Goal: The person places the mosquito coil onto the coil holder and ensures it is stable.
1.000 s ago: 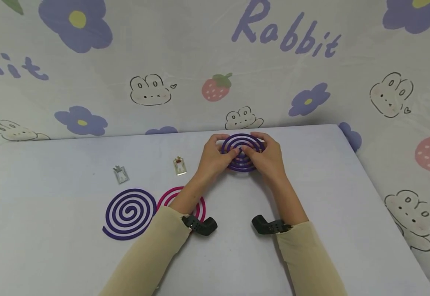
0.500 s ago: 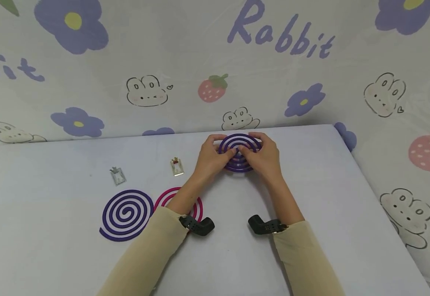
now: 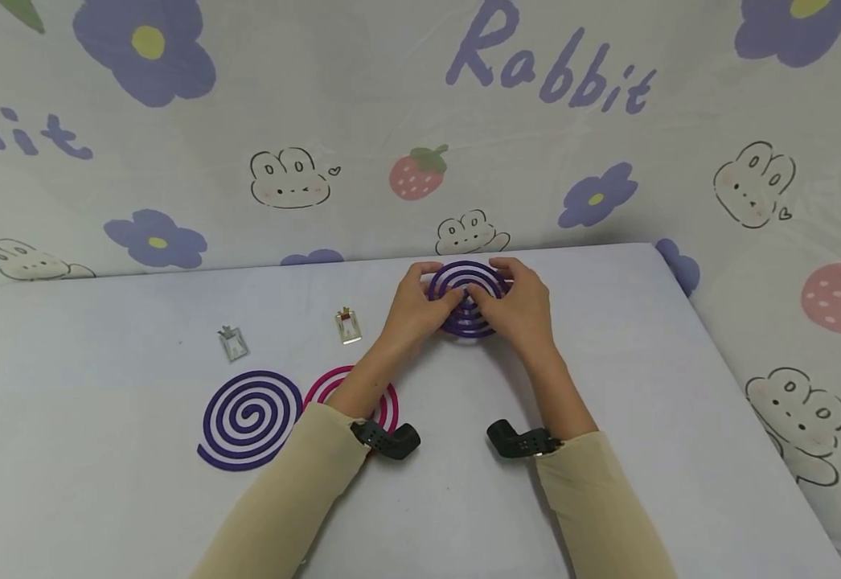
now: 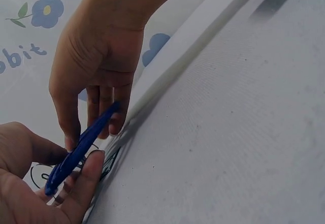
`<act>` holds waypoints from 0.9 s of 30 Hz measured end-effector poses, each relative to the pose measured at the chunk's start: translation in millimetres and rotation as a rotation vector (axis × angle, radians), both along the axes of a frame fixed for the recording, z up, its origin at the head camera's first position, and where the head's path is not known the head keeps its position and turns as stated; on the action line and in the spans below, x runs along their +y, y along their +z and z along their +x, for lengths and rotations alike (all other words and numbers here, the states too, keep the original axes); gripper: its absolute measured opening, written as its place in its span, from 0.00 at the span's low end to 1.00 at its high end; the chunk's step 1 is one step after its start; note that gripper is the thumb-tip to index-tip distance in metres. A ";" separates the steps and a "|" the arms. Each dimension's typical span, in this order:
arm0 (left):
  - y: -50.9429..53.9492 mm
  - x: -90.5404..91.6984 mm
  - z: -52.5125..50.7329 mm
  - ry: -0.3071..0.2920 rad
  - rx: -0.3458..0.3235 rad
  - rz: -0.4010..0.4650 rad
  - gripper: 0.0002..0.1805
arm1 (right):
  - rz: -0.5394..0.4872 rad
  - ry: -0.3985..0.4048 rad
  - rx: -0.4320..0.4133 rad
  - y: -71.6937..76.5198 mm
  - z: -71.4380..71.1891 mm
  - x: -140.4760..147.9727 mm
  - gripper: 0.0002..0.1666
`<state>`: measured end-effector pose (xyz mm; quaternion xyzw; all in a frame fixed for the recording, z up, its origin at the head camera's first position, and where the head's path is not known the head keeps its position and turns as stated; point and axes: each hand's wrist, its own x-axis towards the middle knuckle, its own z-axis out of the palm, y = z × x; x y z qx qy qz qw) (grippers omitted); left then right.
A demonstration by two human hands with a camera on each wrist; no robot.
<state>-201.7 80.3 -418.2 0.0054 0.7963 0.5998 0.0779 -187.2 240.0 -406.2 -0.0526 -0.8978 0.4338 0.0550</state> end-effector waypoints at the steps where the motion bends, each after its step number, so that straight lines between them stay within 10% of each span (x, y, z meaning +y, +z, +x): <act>1: 0.0 0.1 -0.1 0.001 0.000 0.002 0.30 | 0.019 0.001 0.013 -0.3 -0.3 0.3 0.34; 27: 20.3 -23.5 -0.2 -0.074 0.048 -0.105 0.33 | 0.099 0.053 0.150 14.2 2.6 0.9 0.27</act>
